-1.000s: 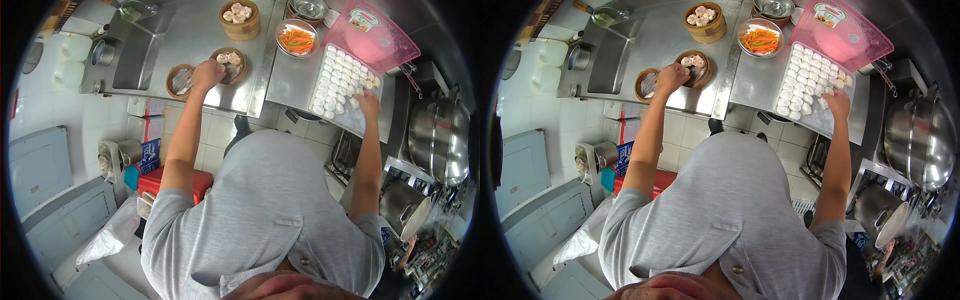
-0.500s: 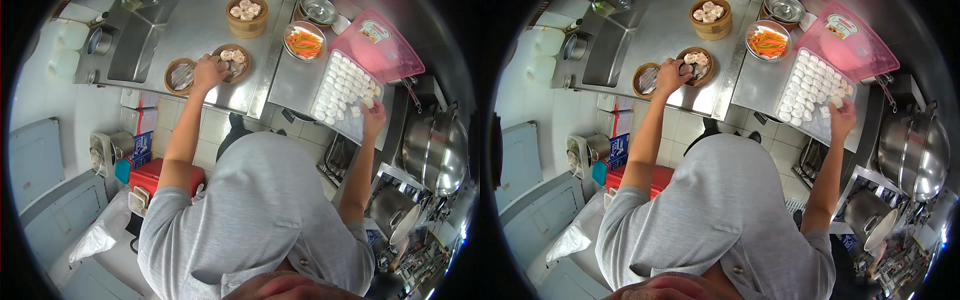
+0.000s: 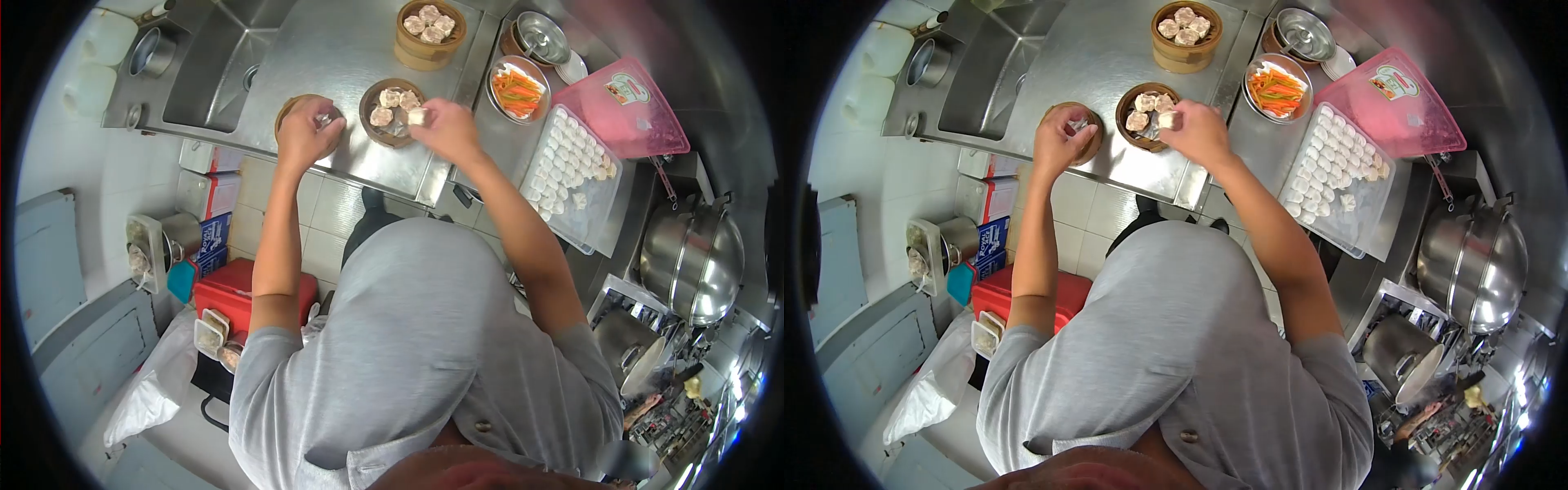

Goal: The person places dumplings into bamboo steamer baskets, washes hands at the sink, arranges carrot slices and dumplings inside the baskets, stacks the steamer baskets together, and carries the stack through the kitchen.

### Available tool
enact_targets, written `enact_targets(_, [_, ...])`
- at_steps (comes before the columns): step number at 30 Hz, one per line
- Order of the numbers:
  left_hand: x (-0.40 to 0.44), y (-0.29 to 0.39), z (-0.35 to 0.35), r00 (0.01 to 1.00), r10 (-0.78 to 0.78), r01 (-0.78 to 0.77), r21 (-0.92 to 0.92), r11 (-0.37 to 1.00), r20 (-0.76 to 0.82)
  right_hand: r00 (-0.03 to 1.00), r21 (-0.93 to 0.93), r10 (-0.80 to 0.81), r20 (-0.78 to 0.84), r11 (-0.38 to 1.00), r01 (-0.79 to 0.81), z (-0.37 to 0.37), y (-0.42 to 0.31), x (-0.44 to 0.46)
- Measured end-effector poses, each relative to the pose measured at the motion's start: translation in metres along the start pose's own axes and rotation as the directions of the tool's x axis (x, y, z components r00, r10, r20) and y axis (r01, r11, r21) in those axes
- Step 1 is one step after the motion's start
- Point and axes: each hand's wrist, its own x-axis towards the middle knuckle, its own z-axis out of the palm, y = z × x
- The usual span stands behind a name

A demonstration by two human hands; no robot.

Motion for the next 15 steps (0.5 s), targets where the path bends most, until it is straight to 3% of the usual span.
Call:
enact_targets(3, [-0.004,-0.015,-0.008,0.998,-0.054,0.054,-0.032,0.998,-0.011,0.995,-0.349,0.071,0.064,0.936,-0.045,0.027,-0.016,0.02])
enact_targets(4, [-0.005,-0.02,-0.011,0.996,-0.082,0.082,-0.038,0.996,-0.016,0.994,-0.383,0.083,0.074,0.923,-0.049,0.031,-0.019,0.025])
enact_targets(10, [0.011,-0.03,-0.017,0.999,-0.024,0.025,-0.021,0.999,0.046,0.986,-0.507,0.137,0.092,0.859,-0.072,0.049,-0.025,0.034])
enact_targets(15, [0.068,-0.045,0.03,0.943,0.02,-0.102,0.232,0.967,0.333,0.985,-0.512,0.156,0.071,0.853,-0.098,0.042,-0.034,0.022])
